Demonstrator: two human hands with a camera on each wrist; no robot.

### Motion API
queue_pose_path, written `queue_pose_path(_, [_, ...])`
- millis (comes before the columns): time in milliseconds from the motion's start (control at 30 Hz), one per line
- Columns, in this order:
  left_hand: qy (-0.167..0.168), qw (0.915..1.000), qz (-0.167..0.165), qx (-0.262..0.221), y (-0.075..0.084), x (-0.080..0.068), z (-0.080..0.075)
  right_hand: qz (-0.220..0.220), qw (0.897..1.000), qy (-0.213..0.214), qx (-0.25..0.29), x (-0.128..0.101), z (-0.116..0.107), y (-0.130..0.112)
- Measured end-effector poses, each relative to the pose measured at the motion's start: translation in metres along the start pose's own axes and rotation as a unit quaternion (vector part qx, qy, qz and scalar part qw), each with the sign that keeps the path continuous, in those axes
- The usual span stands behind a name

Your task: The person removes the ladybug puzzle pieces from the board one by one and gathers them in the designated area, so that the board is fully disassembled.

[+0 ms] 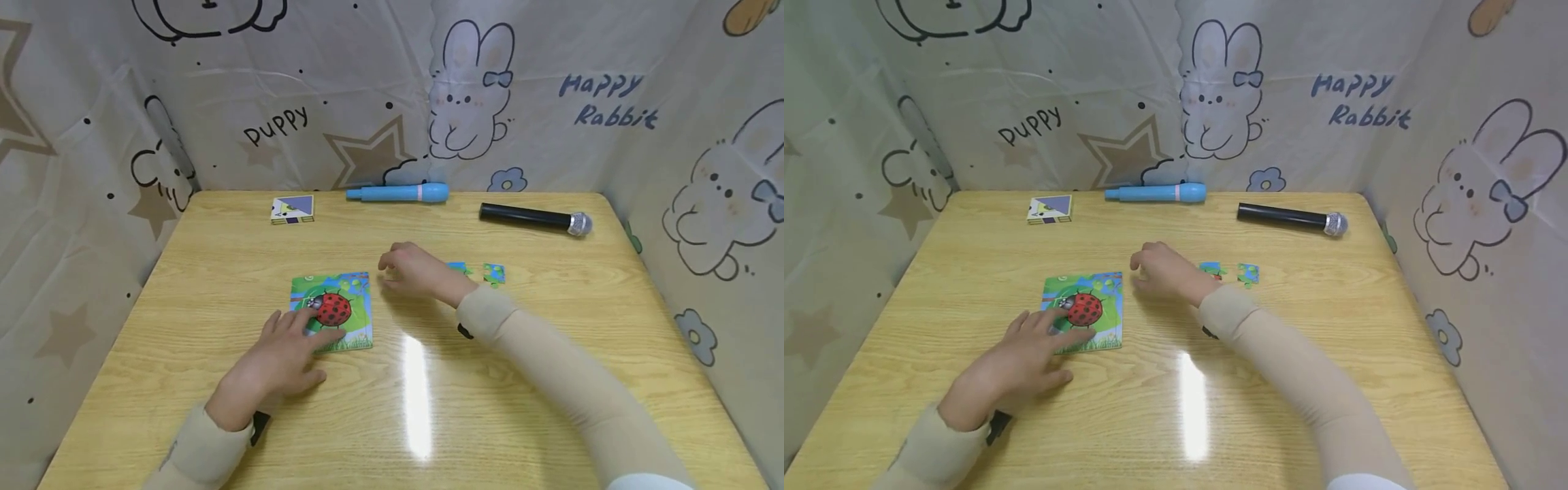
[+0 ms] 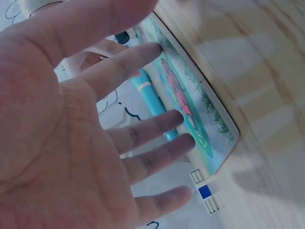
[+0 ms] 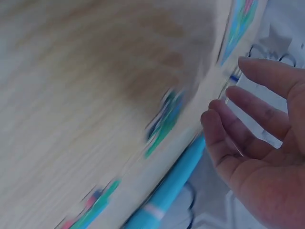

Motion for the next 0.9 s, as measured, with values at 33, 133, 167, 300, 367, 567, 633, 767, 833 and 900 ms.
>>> queue_pose_path(33, [0.001,1.0000,0.004,-0.001,0.001,0.000,0.000,-0.010,1.000,-0.004,-0.004,0.001,0.003,-0.007])
queue_pose_path(133, [-0.004,0.9997,0.020,-0.012,0.005,0.000,0.001,-0.035,0.999,-0.024,-0.012,0.004,0.015,-0.026])
queue_pose_path(167, [-0.008,0.9995,0.024,-0.017,0.006,0.000,0.002,-0.042,0.999,-0.033,-0.010,0.004,0.019,-0.031])
queue_pose_path(300, [-0.031,0.9985,0.031,-0.033,0.008,-0.001,0.004,-0.059,0.996,-0.070,-0.002,0.005,0.035,-0.051])
queue_pose_path(367, [-0.038,0.9981,0.031,-0.038,0.008,-0.001,0.004,-0.060,0.995,-0.082,0.000,0.006,0.039,-0.059])
queue_pose_path(567, [-0.046,0.9975,0.032,-0.044,0.007,-0.001,0.003,0.001,0.995,-0.093,-0.019,0.013,0.043,-0.071])
queue_pose_path(633, [-0.050,0.9972,0.031,-0.046,0.007,-0.001,0.003,0.028,0.994,-0.100,-0.021,0.016,0.043,-0.071])
queue_pose_path(767, [-0.053,0.9970,0.028,-0.048,0.007,-0.002,0.004,0.069,0.991,-0.112,-0.010,0.022,0.044,-0.066])
queue_pose_path(833, [-0.051,0.9972,0.030,-0.047,0.007,-0.002,0.004,0.079,0.991,-0.111,0.000,0.023,0.044,-0.063])
queue_pose_path(900, [-0.049,0.9973,0.031,-0.045,0.007,-0.002,0.004,0.075,0.992,-0.100,0.008,0.023,0.043,-0.061])
Point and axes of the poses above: each hand's wrist, its own x-axis towards the middle knuckle, its own z-axis out of the palm, y = z × x, the point moved 6 cm from there along x, towards the middle knuckle, and after that the axes turned 4 degrees about y, right-handed, at the moved point
